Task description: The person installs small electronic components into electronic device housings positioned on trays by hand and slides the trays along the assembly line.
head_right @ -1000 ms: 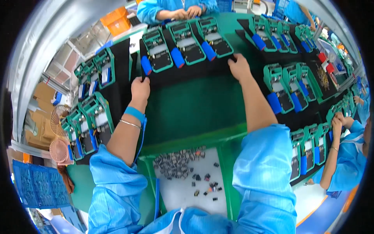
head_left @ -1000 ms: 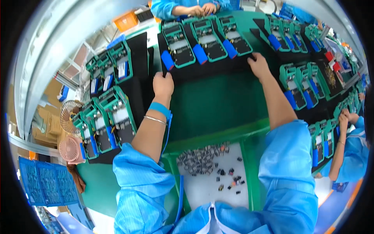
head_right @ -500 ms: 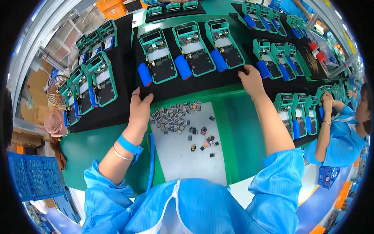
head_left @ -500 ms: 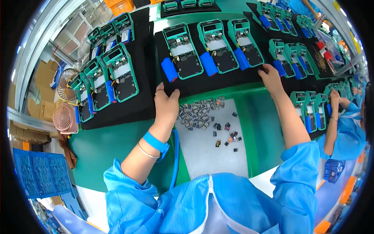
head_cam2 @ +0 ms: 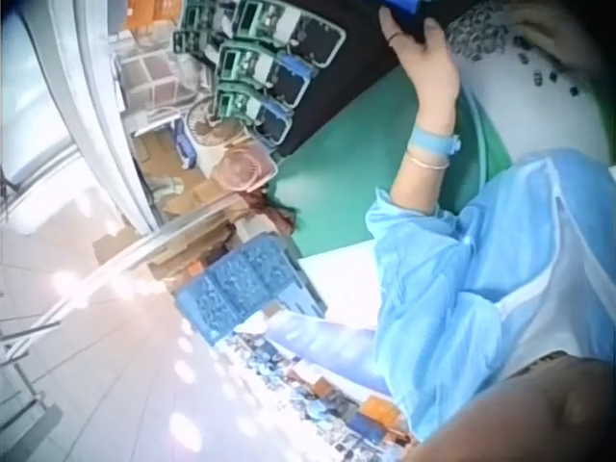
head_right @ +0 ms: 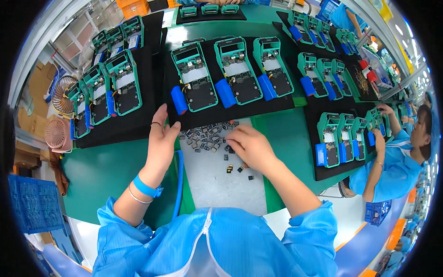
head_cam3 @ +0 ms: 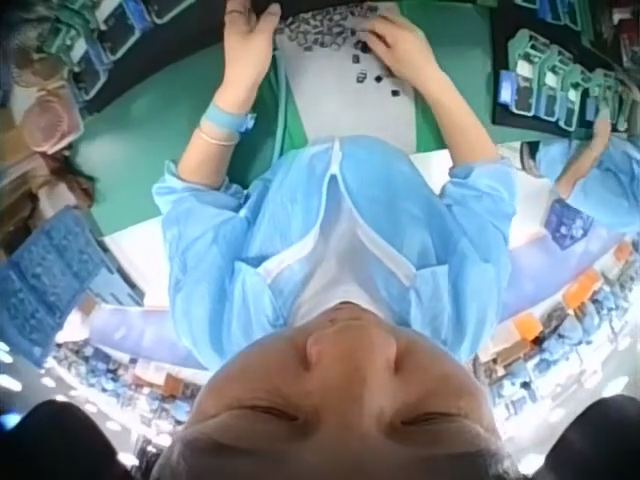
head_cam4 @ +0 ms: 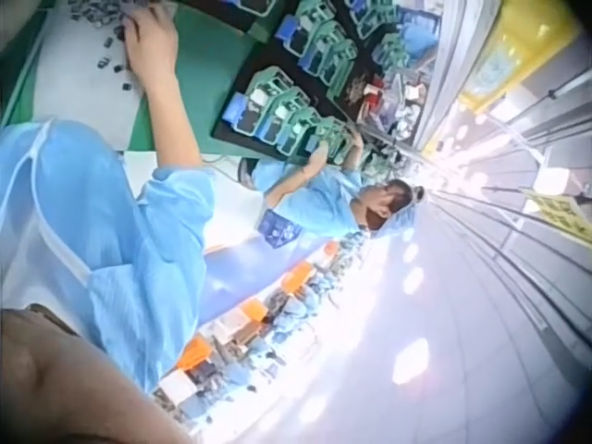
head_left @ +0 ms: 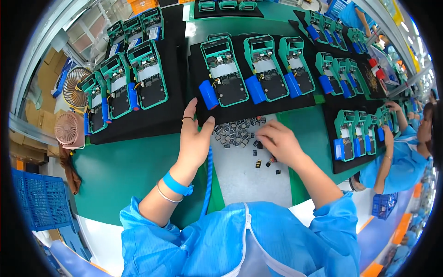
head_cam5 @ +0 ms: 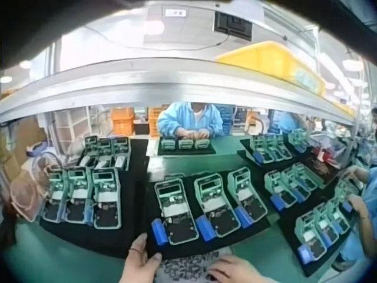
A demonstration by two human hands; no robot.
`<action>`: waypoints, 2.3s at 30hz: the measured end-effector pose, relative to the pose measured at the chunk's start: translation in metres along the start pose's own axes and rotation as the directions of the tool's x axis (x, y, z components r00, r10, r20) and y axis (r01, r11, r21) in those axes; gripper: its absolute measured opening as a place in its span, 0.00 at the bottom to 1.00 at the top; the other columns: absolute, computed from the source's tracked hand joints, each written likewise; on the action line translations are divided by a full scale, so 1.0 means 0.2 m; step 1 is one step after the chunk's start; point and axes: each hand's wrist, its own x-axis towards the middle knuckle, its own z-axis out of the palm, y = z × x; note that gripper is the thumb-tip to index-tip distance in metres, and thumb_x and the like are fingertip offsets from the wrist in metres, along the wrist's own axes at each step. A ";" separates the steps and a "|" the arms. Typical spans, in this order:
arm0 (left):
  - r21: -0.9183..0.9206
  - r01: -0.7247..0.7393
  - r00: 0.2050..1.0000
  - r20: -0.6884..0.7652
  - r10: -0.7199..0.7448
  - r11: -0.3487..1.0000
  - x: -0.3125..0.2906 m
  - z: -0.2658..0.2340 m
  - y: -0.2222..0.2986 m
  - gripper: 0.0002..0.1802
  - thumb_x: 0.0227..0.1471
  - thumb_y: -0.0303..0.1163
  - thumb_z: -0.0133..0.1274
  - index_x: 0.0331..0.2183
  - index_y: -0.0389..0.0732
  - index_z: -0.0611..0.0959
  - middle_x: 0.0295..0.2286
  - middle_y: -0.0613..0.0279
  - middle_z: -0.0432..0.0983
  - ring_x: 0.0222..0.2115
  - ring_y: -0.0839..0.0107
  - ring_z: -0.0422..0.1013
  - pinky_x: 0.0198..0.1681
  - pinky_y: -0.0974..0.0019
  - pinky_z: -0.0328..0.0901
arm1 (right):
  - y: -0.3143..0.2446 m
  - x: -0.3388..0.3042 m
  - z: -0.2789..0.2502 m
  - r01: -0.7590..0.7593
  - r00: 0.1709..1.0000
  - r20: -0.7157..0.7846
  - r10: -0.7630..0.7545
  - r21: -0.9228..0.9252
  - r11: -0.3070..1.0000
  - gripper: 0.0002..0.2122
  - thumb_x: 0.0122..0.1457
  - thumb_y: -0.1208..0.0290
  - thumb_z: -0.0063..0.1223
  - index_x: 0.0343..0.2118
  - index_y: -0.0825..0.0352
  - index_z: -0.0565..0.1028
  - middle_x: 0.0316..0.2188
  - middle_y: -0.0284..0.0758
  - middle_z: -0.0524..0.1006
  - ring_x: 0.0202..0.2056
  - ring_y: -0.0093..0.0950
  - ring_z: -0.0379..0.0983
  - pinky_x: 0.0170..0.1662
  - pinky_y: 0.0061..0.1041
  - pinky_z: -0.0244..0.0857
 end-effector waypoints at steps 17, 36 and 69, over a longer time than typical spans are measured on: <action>0.706 -0.622 0.726 0.358 0.588 0.339 0.32 0.17 -0.03 0.30 0.43 0.38 0.66 0.51 0.46 0.81 0.54 0.53 0.70 0.58 0.56 0.60 0.58 0.45 0.54 | 0.00 0.07 -0.03 0.199 0.953 0.281 -0.116 -0.290 0.936 0.03 0.51 0.74 0.58 0.28 0.64 0.75 0.33 0.33 0.76 0.37 0.34 0.74 0.37 0.32 0.72; 0.642 -0.602 0.766 0.296 0.571 0.475 0.32 0.15 -0.04 0.28 0.39 0.39 0.68 0.47 0.49 0.84 0.53 0.62 0.72 0.57 0.60 0.61 0.58 0.46 0.53 | 0.01 0.91 -0.01 0.562 0.802 0.202 -0.562 -0.571 0.598 0.08 0.43 0.78 0.65 0.28 0.65 0.79 0.27 0.31 0.73 0.31 0.31 0.71 0.33 0.27 0.69; 0.669 -0.595 0.771 0.318 0.552 0.446 0.34 0.16 -0.07 0.27 0.40 0.41 0.67 0.46 0.49 0.84 0.52 0.62 0.72 0.57 0.60 0.61 0.60 0.46 0.53 | 0.00 1.05 0.02 0.629 0.762 0.493 -0.421 -0.719 0.297 0.07 0.41 0.73 0.57 0.26 0.62 0.73 0.28 0.30 0.70 0.34 0.27 0.72 0.30 0.24 0.71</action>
